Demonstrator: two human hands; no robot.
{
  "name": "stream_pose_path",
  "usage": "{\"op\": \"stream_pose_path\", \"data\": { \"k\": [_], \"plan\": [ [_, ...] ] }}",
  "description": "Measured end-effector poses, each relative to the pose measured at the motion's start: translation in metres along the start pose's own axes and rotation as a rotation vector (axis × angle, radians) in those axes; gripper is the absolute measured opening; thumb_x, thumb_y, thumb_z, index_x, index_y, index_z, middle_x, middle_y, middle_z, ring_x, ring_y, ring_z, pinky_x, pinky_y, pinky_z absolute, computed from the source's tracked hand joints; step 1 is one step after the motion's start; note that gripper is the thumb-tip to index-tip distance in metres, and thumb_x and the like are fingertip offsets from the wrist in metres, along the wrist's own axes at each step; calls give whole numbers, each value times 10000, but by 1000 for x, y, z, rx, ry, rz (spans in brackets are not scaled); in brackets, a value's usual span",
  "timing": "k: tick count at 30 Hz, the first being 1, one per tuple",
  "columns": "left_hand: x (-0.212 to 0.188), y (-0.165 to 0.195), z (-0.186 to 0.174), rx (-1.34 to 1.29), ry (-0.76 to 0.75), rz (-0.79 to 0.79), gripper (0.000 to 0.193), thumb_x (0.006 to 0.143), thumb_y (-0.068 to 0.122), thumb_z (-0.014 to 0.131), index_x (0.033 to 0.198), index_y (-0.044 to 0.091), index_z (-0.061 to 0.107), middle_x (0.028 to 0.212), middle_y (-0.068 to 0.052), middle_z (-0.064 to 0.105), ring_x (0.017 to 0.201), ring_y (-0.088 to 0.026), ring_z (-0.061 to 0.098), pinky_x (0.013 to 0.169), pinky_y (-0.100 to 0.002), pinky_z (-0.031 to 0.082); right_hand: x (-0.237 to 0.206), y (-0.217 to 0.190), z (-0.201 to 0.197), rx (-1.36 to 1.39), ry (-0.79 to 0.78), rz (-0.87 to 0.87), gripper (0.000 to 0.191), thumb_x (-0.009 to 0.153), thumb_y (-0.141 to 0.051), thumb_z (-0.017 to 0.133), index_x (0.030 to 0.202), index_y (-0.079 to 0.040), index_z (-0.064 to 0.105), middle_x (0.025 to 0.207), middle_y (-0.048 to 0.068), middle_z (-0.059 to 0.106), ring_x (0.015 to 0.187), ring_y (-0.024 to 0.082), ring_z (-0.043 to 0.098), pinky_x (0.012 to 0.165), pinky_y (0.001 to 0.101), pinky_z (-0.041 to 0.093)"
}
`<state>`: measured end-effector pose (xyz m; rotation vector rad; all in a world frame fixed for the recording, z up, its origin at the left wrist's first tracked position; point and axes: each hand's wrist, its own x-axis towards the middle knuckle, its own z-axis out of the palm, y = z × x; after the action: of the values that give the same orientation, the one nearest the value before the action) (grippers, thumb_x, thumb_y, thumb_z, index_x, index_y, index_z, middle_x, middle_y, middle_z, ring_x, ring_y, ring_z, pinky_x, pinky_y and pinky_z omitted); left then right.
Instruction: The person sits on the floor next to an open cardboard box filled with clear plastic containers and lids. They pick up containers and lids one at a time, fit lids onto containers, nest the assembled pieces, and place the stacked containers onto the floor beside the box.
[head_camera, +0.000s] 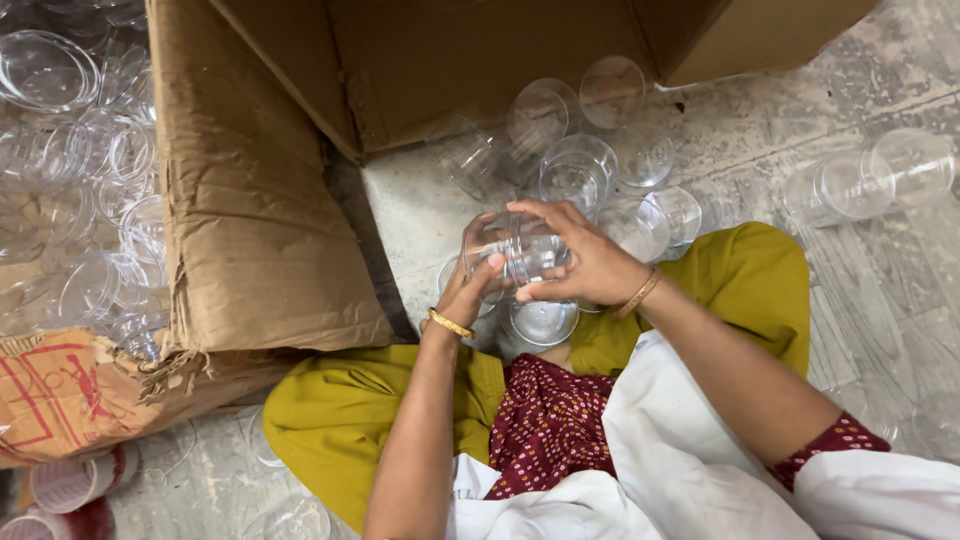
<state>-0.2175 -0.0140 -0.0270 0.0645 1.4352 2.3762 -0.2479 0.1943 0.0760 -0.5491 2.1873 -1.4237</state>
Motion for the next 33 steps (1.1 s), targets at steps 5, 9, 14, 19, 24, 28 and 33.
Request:
{"op": "stream_pose_path", "data": {
  "k": [5,9,14,19,24,28,33],
  "plan": [
    [11,-9,2,28,-19,-41,867,916,493,617,1606,182,195,1550,-179,365,1424,-361,439,1093,-520,482,-9,16,8,123,67,8,1006,741,-205,875,1570,-226,307,1533,98,302,1404,267,420,965,401,589],
    [32,-12,4,697,106,174,715,1075,512,424,1674,149,277,1736,-175,266,1610,-402,261,1288,-528,279,-34,51,-33,136,289,29,1097,716,-265,890,1578,-159,220,1490,94,358,1366,262,450,994,365,602],
    [44,-28,15,1388,200,54,861,818,372,786,1564,188,396,1612,-209,322,1481,-443,280,1150,-559,341,-121,104,-191,-802,899,-59,944,888,-218,945,1595,-48,344,1587,152,393,1509,325,356,1301,478,341],
    [43,-58,3,1495,146,-56,494,706,295,875,1141,157,686,1614,-265,320,1401,-442,412,1086,-521,450,-189,158,-269,-924,914,441,1041,757,-339,883,1673,-153,425,1606,351,303,1455,533,256,1183,596,297],
    [47,-61,-41,1195,228,235,350,744,288,908,918,56,711,1516,-326,407,1362,-469,489,1045,-508,500,-200,184,-294,-842,926,514,1017,776,-396,854,1676,-180,433,1660,384,234,1509,555,196,1224,587,290],
    [45,-45,-56,800,245,239,281,821,251,871,924,67,685,1552,-231,408,1413,-364,488,1083,-442,505,-204,196,-310,-752,935,541,968,786,-385,821,1662,-191,457,1682,368,227,1545,536,171,1218,581,302],
    [38,-24,-48,444,229,217,313,916,162,809,1143,84,608,1572,-153,447,1374,-290,521,1084,-356,495,-209,209,-317,-817,947,506,913,822,-392,845,1610,-139,461,1656,329,287,1503,533,225,1234,583,284]
  ]
}}
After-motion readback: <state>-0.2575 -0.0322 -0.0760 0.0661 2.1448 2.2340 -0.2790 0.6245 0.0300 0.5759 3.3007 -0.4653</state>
